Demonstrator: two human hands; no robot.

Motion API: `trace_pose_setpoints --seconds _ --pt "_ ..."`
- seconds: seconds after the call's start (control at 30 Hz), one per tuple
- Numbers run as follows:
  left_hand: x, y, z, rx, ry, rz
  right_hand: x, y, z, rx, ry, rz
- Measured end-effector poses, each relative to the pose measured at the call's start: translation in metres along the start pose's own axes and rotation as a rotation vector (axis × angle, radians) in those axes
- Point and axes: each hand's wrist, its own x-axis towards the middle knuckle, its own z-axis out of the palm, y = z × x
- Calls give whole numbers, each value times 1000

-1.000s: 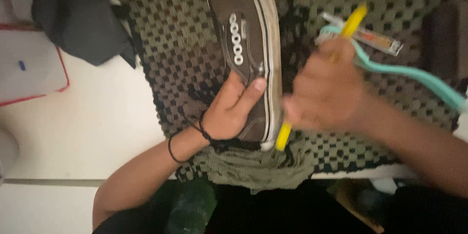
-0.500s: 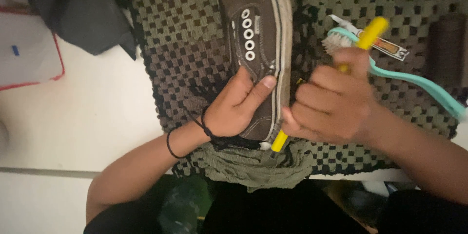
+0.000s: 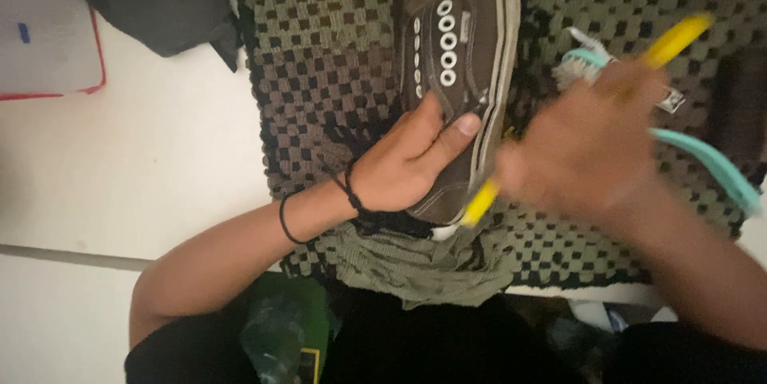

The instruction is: Cleaning the sole of a sneaker using a brush, cleaning solution, and a cloth on a workbench.

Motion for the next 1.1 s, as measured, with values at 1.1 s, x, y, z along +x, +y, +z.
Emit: trace_pose_setpoints --seconds 1.1 --pt "-11 -10 -4 65 121 -6 -49 4 49 -194 -141 2"
